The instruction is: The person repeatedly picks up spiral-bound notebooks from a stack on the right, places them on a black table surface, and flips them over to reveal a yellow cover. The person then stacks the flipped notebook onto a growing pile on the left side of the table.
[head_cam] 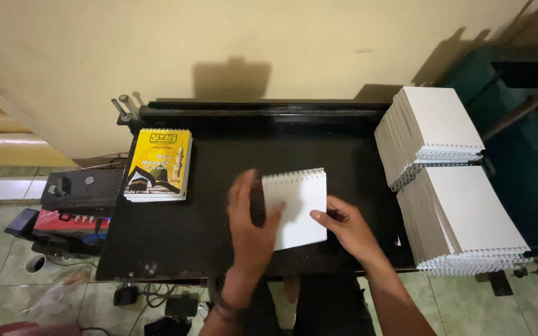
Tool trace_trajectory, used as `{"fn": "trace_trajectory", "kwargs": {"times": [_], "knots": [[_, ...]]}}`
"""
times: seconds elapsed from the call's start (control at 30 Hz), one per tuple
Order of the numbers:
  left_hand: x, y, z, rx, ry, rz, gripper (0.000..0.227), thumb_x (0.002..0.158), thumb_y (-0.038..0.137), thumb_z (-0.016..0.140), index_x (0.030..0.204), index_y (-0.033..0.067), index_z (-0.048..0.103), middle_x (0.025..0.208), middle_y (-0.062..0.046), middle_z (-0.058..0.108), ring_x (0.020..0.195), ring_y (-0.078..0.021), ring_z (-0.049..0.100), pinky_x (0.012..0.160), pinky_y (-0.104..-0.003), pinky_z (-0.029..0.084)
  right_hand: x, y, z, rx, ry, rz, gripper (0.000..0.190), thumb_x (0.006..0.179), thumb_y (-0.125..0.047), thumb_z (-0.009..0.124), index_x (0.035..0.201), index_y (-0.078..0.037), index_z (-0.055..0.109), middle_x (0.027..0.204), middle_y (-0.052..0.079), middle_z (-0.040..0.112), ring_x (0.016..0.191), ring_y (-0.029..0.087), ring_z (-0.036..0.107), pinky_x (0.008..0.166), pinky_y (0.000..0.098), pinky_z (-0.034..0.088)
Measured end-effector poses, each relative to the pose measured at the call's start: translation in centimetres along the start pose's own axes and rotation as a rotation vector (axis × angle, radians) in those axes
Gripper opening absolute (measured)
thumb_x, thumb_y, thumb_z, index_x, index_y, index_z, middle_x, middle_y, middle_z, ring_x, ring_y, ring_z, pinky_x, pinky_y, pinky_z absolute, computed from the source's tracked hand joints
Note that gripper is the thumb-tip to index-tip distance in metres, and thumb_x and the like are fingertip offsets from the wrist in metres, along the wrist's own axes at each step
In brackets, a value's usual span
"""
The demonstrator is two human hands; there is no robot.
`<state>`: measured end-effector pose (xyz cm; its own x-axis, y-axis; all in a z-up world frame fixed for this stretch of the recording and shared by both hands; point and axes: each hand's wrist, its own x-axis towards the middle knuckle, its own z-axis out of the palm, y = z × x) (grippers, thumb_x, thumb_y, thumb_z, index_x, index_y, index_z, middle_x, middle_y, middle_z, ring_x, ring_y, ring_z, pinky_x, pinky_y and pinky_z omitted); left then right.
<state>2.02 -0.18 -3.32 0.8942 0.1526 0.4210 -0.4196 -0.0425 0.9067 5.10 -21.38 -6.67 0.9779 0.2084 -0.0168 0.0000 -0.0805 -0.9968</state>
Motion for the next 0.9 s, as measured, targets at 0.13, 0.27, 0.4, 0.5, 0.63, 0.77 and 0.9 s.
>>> {"fn": "trace_trajectory", "kwargs": {"times": [0.13,0.27,0.4,0.5,0.63,0.77,0.9], "knots": [[-3.1,-3.1,1.7,0.697,-0.174,0.347,0.089,0.093,0.051,0.073,0.157,0.0043,0.032,0.161,-0.022,0.034,0.151,-0.0436,0.033,0.119,-0.058,0.031,0.0,-2.7,1.2,0.054,0.198,0.196,0.026,0.093,-0.02,0.07,0.113,-0.005,0.076,0.11,0.006,0.078,0.102,0.016,0.069,0.089,0.0306,0.052],[-3.2,-5.1,2.9,0.693,-0.467,0.18,0.081,0.092,0.024,0.071,0.158,0.0005,0.03,0.165,-0.024,0.032,0.153,-0.0401,0.03,0.121,-0.055,0.028,0.7,-1.9,1.2,0.184,0.35,0.246,0.036,0.095,-0.019,0.065,0.125,-0.002,0.075,0.12,0.007,0.075,0.105,0.013,0.064,0.09,0.0268,0.05],[-0.5,-2.6,2.6,0.572,-0.392,-0.011,0.062,0.092,-0.011,0.059,0.152,-0.001,0.048,0.149,-0.028,0.053,0.137,-0.0451,0.053,0.111,-0.056,0.045,0.4,-3.6,1.7,-0.085,0.232,0.101,0.042,0.105,-0.027,0.056,0.138,-0.003,0.065,0.149,0.027,0.056,0.143,0.041,0.045,0.118,0.0525,0.037],[0.0,-3.8,1.9,0.154,-0.244,-0.268,0.053,0.101,0.007,0.06,0.152,0.0028,0.048,0.142,-0.027,0.061,0.132,-0.0501,0.054,0.105,-0.064,0.049,1.7,-3.0,1.0,-0.417,0.047,-0.145,0.083,0.086,-0.02,0.078,0.159,-0.01,0.039,0.165,0.03,0.025,0.153,0.053,0.017,0.123,0.0674,0.012],[-0.3,-5.8,0.7,-0.221,-0.223,-0.534,0.042,0.098,0.025,0.071,0.133,0.0018,0.064,0.113,-0.019,0.073,0.106,-0.0309,0.072,0.087,-0.044,0.058,3.4,-1.7,0.5,-0.425,0.05,0.05,0.12,0.071,-0.042,0.092,0.163,-0.006,0.023,0.166,0.028,0.02,0.155,0.048,0.015,0.122,0.072,0.003],[0.1,-5.5,-0.3,-0.359,-0.132,-0.609,0.051,0.093,0.014,0.076,0.138,-0.0026,0.057,0.116,-0.018,0.069,0.107,-0.028,0.069,0.089,-0.043,0.056,4.3,-0.7,0.2,-0.398,0.211,0.149,0.088,0.082,-0.045,0.083,0.155,-0.011,0.048,0.147,0.026,0.056,0.143,0.045,0.045,0.12,0.0597,0.033],[0.3,-3.3,-1.1,-0.371,-0.08,-0.613,0.059,0.096,0.005,0.066,0.149,0.0001,0.041,0.131,-0.027,0.066,0.118,-0.0367,0.068,0.1,-0.052,0.054,3.8,-5.2,0.0,-0.083,0.382,0.258,0.059,0.104,-0.047,0.045,0.15,-0.012,0.056,0.15,0.023,0.055,0.14,0.041,0.052,0.118,0.0588,0.034]]}}
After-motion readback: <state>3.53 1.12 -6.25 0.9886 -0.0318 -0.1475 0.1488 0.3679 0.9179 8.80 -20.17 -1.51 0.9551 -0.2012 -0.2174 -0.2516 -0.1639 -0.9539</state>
